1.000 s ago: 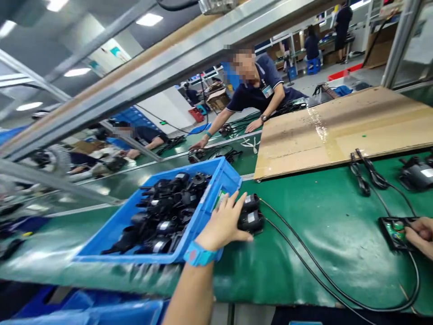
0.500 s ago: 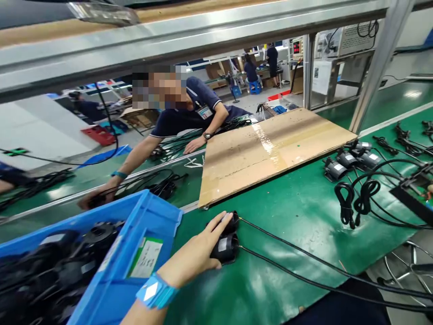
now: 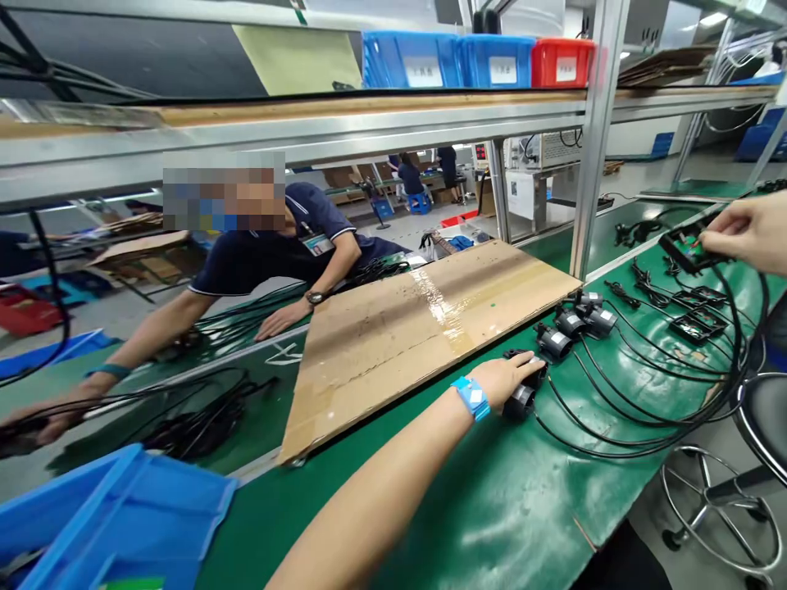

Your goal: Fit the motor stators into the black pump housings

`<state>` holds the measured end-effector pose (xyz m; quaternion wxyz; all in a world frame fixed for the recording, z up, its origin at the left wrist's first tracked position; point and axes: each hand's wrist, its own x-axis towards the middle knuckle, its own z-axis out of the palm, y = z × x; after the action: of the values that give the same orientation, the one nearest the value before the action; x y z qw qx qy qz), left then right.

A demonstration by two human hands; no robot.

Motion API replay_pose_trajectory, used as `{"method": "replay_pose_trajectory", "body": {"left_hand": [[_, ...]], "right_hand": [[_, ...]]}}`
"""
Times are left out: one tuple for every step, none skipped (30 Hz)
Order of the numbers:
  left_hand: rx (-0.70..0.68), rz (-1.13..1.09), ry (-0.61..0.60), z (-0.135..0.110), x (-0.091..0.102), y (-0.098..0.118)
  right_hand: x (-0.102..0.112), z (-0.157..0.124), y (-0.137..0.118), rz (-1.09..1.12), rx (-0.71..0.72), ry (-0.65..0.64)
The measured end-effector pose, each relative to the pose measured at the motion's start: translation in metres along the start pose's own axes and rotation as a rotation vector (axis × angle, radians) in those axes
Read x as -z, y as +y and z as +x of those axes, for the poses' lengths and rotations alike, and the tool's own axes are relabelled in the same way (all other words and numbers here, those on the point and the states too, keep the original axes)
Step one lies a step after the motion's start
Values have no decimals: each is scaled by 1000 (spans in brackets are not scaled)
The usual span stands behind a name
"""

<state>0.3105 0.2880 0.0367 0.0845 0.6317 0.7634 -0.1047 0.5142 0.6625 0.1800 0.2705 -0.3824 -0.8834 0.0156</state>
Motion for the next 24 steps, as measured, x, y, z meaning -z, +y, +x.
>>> {"method": "replay_pose_trajectory", "body": {"left_hand": [[15, 38, 48, 9, 0, -1], [38, 68, 98, 15, 0, -1], [64, 90, 142, 19, -2, -1], [89, 104, 173, 20, -4, 0], [109, 115, 189, 20, -6, 1], [122, 124, 199, 18, -9, 2], [132, 132, 206, 15, -11, 3], [138, 136, 213, 12, -14, 3], [140, 134, 220, 9, -16, 4], [142, 128, 230, 7, -19, 4], [143, 118, 240, 5, -20, 5], [144, 109, 249, 4, -22, 5], [146, 103, 255, 4, -24, 5], [149, 101, 257, 4, -25, 6], [153, 102, 260, 5, -26, 6], [156, 102, 266, 5, -27, 6], [157, 100, 275, 6, -28, 6], [158, 96, 287, 6, -28, 7], [159, 91, 298, 7, -29, 7], [159, 89, 305, 8, -29, 7], [159, 91, 308, 8, -29, 8], [161, 96, 308, 9, -28, 8], [164, 104, 308, 10, -28, 8], [168, 113, 306, 12, -28, 8]], "right_hand": [[-13, -4, 4, 10, 11, -72], [-28, -10, 10, 26, 19, -143], [-44, -15, 18, 44, 21, -197], [-61, -22, 28, 62, 24, -246], [-77, -28, 38, 79, 31, -302], [-92, -35, 49, 100, 48, -365], [-105, -42, 59, 121, 69, -428], [-117, -48, 68, 138, 92, -485], [-128, -54, 76, 146, 114, -533], [-137, -60, 83, 145, 133, -570], [-145, -65, 89, 135, 147, -596], [-152, -69, 93, 116, 155, -611], [-158, -73, 97, 93, 160, -618], [-164, -75, 99, 67, 160, -616], [-169, -77, 101, 40, 158, -604], [-174, -77, 102, 13, 154, -586], [-177, -77, 103, -13, 148, -565], [-180, -76, 104, -36, 142, -542], [-183, -75, 104, -55, 133, -521], [-185, -74, 104, -68, 123, -501], [-187, -73, 103, -75, 112, -482], [-189, -72, 102, -77, 98, -468], [-190, -71, 101, -73, 82, -457], [-190, -70, 100, -64, 64, -450]]}}
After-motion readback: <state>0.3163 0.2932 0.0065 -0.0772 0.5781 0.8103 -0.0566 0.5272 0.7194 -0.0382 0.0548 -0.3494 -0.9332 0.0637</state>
